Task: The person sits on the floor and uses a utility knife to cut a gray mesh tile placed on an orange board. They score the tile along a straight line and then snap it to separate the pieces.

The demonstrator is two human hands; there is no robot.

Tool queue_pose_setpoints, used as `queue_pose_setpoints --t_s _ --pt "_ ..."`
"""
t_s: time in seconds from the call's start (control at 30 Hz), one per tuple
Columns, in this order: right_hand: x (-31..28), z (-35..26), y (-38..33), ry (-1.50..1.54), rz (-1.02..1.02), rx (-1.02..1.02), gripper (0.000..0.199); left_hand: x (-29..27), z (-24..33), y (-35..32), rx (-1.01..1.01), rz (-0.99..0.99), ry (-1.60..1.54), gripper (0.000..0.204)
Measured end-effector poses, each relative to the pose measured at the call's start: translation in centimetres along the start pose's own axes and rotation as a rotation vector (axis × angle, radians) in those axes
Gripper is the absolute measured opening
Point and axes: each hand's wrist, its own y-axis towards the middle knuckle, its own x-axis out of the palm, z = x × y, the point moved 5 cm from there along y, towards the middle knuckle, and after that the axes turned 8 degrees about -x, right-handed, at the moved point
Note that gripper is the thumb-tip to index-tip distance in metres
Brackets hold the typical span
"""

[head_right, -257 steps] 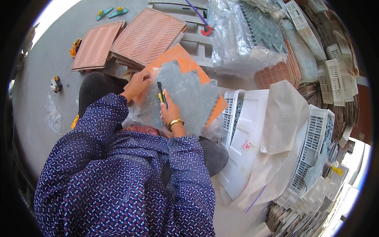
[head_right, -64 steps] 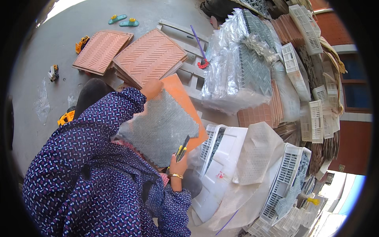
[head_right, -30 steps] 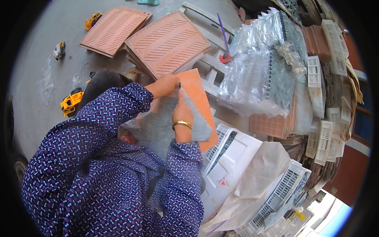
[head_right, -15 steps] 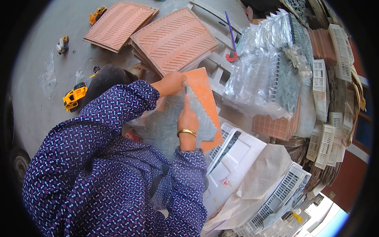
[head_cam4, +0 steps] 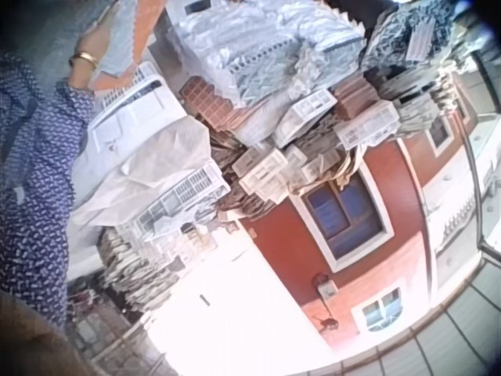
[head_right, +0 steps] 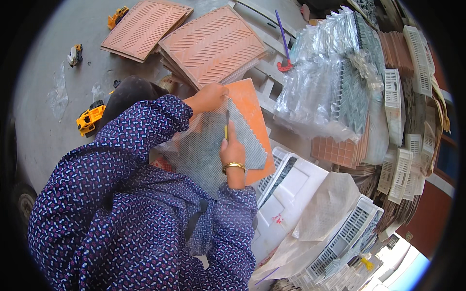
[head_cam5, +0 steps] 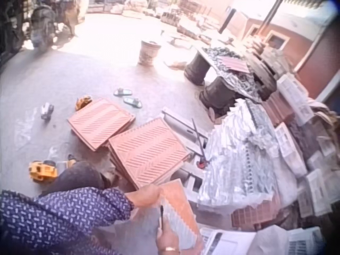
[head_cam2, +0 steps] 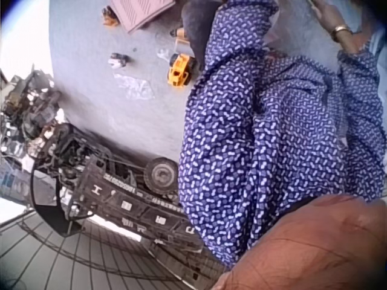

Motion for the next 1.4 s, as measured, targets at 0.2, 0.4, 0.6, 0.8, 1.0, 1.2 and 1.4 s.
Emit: queue_pose_setpoints --t_s 0.2,0.4,0.6,0.8,1.0,1.2,1.4 --pt "0.1 1.4 0.5 0.688 -0.16 0.166 0.056 -0.7 1.4 -1.0 0.004 -0.126 -0.126 0.015" --pt "0.3 1.4 1.2 0.758 -0.187 0.193 0.056 -0.3 1.3 -0.9 0.108 -0.151 0.028 0.011" --pt "0.1 0.7 0.3 0.749 -0.177 0.217 0.054 -0.4 0.6 -1.2 0.075 -0.046 -0.139 0.012" --pt "0.7 0.5 0.4 0.809 -0.131 0.25 0.055 -0.4 0.5 -1.1 0.027 -0.049 -0.125 0.014" --pt "1.5 -1.0 -0.2 0.744 -0.073 0.263 0.056 -0.5 0.4 -0.8 0.04 -0.095 -0.221 0.015" --pt "2.7 -2.1 -1.3 0.831 -0.064 0.248 0.055 -0.6 0.0 -0.8 -0.003 -0.196 -0.269 0.015" --pt "3.3 -2.7 0.4 0.947 0.035 0.32 0.056 -0.5 0.3 -0.3 0.058 -0.18 -0.238 0.015"
